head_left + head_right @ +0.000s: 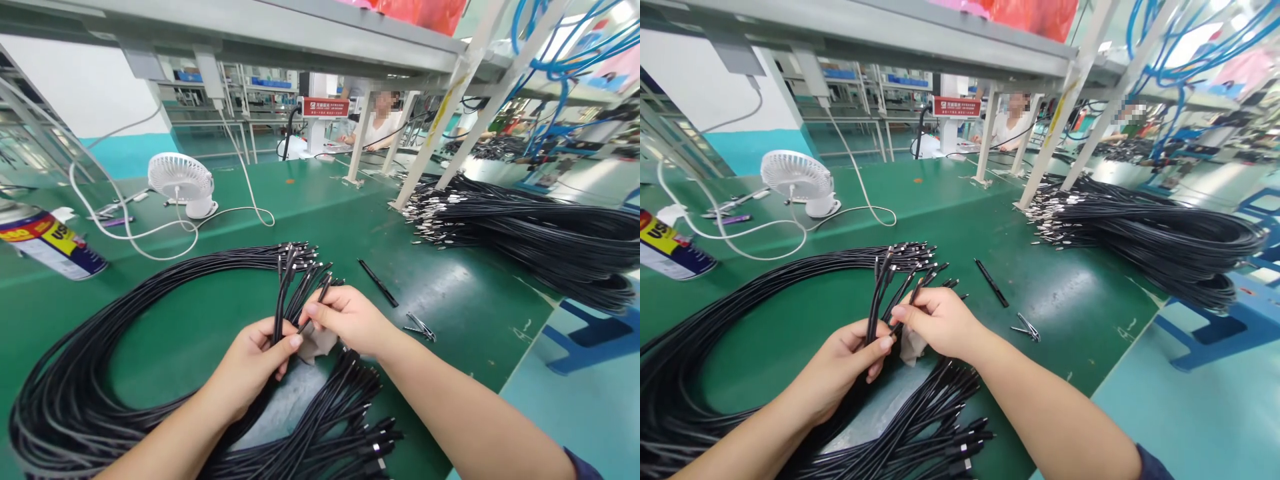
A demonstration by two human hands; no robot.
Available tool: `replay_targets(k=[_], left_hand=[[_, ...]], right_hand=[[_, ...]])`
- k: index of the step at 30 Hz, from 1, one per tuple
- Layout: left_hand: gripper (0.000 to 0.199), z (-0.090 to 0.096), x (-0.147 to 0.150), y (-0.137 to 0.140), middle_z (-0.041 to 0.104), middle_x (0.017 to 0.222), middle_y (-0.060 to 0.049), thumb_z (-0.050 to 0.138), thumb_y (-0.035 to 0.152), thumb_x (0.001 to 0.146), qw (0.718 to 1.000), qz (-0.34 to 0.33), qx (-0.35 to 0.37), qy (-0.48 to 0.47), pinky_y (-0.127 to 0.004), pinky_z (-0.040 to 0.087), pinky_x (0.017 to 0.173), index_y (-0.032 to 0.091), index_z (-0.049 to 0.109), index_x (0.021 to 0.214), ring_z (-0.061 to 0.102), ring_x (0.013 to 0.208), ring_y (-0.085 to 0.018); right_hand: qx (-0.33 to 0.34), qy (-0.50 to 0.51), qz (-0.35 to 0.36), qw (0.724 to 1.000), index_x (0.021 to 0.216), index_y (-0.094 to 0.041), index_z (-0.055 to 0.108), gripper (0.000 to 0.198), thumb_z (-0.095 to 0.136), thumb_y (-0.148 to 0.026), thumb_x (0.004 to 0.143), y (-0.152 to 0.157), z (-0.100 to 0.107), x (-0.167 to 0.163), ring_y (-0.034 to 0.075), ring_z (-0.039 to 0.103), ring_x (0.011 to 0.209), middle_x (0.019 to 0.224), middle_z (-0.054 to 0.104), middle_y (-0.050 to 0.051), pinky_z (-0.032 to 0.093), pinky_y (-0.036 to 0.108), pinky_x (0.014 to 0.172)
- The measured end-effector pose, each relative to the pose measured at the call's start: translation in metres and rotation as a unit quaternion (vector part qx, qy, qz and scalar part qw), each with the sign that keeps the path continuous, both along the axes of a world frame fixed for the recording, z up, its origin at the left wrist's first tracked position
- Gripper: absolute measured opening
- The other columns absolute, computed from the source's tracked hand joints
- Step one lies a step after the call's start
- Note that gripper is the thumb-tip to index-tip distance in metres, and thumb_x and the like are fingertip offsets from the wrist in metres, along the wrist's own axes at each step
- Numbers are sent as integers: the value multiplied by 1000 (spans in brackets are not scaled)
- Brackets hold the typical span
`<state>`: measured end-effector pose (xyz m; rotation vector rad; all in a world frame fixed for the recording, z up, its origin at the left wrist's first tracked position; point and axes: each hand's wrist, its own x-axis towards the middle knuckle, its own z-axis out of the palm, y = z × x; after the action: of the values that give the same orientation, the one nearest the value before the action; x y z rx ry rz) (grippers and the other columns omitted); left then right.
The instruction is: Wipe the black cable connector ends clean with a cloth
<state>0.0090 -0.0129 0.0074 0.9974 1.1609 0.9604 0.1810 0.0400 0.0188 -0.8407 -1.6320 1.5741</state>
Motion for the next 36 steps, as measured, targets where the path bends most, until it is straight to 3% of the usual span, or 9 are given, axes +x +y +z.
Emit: replay_targets(k=[5,15,23,27,29,31,33,36], left_hand=[[29,-2,0,-1,53,51,7,82,38,63,1000,15,13,9,-19,34,44,16,65,71,43,44,-7],[22,-1,0,-2,54,51,6,83,32,62,1000,12,7,-20,-20,34,46,16,69,69,43,47,-8],[33,5,-5,1,58,58,2,80,37,69,995,24,-1,-98,-21,35,49,19,77,96,44,54,-10],[37,4,-6,0,56,56,1,80,45,68,994,-17,-14,-105,-22,33,51,18,78,92,43,54,-10],[38,3,-6,-2,52,54,3,80,46,68,996,-30,-1,-88,-22,33,51,19,78,94,41,54,-10],[36,2,-5,-3,49,53,4,78,47,70,996,-50,21,-71,-22,34,51,20,78,93,40,55,-11],[32,2,-4,-4,47,54,4,76,48,72,993,-91,38,-59,-22,35,50,20,79,87,40,55,-11],[30,4,-2,-4,55,65,1,74,48,74,987,-150,44,-47,-22,36,49,18,76,72,42,53,-10]], right_hand=[[-60,19,45,997,77,-12,71,53,65,-65,74,5,-1,3,9,40,53,59,48,-1,29,22,50],[-7,58,112,992,78,-11,72,46,62,-56,82,10,0,9,9,48,61,62,51,0,36,23,60],[-20,-23,-3,1000,73,-14,67,50,59,-63,79,11,-7,4,9,43,52,58,52,-1,34,22,52],[41,-153,-81,984,55,-15,57,48,61,-55,79,9,0,3,9,42,49,51,51,-1,31,22,48],[65,-172,-79,980,52,-15,55,46,63,-51,79,6,5,5,9,43,49,50,50,-1,31,22,48],[51,-137,-46,988,61,-14,60,38,63,-48,80,2,7,6,9,45,48,51,52,-1,33,21,47],[12,-80,-10,997,83,-14,64,32,64,-46,80,-2,6,5,8,46,46,51,52,-4,35,20,46],[-43,-8,28,999,103,-15,60,40,66,-46,80,-6,0,-1,7,45,43,50,52,-7,35,18,44]])
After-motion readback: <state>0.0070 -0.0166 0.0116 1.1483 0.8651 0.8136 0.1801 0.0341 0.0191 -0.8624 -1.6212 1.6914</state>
